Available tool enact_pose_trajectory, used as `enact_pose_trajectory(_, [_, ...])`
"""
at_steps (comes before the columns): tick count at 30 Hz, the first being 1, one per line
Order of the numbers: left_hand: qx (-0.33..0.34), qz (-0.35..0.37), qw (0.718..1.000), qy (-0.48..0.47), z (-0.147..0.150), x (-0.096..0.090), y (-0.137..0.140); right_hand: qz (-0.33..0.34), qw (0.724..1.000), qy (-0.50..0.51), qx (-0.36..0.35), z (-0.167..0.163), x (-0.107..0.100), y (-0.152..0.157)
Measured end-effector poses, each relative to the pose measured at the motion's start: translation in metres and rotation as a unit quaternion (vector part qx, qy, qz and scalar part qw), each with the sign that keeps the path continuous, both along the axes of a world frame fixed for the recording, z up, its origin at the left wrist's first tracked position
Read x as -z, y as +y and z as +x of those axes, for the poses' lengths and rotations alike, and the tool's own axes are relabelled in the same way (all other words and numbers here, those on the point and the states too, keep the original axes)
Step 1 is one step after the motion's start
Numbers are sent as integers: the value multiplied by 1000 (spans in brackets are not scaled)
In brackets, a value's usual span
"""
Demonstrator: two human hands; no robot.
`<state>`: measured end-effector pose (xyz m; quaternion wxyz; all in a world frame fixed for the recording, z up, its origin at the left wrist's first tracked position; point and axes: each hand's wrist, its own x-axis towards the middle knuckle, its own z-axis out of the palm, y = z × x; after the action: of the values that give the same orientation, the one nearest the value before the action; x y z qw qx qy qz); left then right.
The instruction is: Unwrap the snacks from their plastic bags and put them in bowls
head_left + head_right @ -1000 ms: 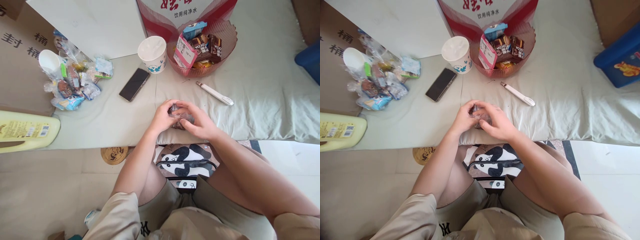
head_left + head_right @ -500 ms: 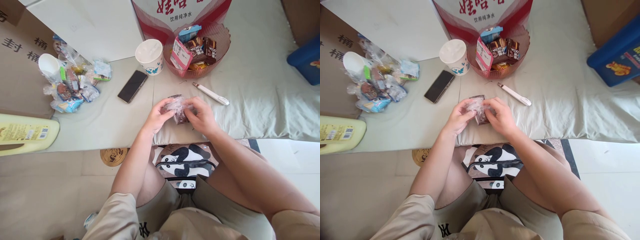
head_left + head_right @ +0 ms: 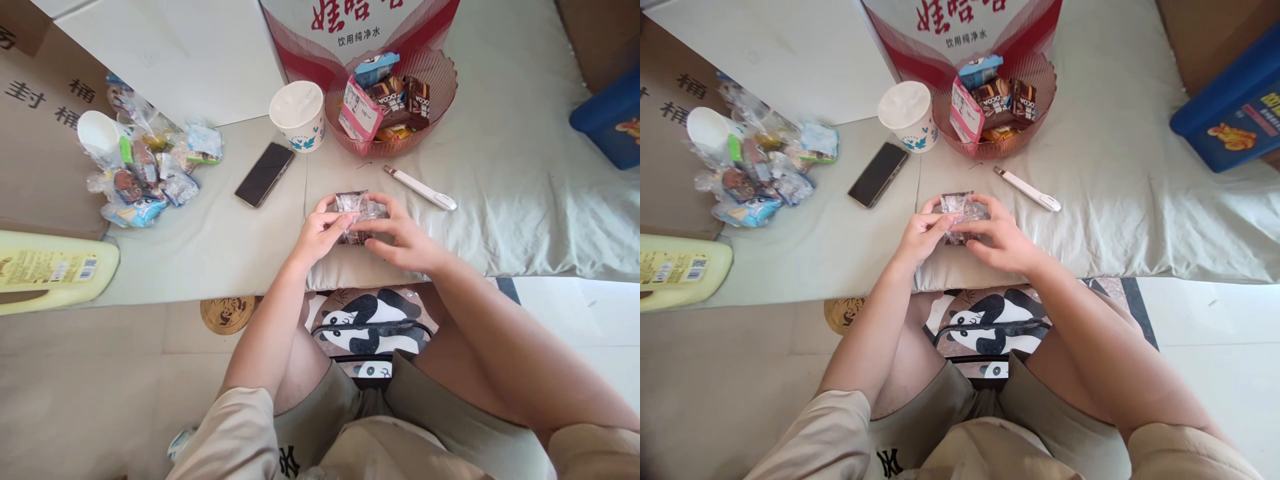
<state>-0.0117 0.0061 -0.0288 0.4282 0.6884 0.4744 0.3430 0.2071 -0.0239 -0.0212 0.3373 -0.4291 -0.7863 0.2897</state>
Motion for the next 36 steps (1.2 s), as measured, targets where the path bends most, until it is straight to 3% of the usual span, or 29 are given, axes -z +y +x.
enact_pose_trajectory(1, [-17,-3,1000,2,0,1,1,7,1000,8,15,6,-3,2])
enact_pose_trajectory(3, [-57,8,998,9,1,5,2,29,993,-5,117,17,-6,6])
enact_pose_trajectory(6, [-108,55,993,-8,2,10,2,38,947,-103,302,34,-1,15])
enact_pose_trajectory(8, [-127,72,988,-43,1,14,2,18,922,-171,347,43,5,19])
enact_pose_trajectory(12, [-136,59,985,-89,-2,19,5,-2,921,-201,335,45,3,19])
enact_pose_trajectory(15, [-144,55,984,-90,-3,20,7,-79,944,-87,307,29,-13,9])
enact_pose_trajectory(18, [-158,48,983,-73,-1,16,4,-198,956,75,204,5,-24,-4])
enact_pose_trajectory(21, [-155,46,985,-61,4,11,0,-238,957,94,138,-12,-27,-9])
enact_pose_trajectory(24, [-170,57,983,-50,2,11,1,-228,963,43,140,-17,-26,-7])
enact_pose_trajectory(31, [-282,45,955,-81,-16,12,14,-206,964,-14,166,5,-29,-1])
enact_pose_trajectory(33, [-263,46,962,-62,-14,8,11,-163,961,-18,224,15,-25,1])
enact_pose_trajectory(36, [-223,78,972,-2,-6,0,1,-41,954,-38,294,25,-16,5])
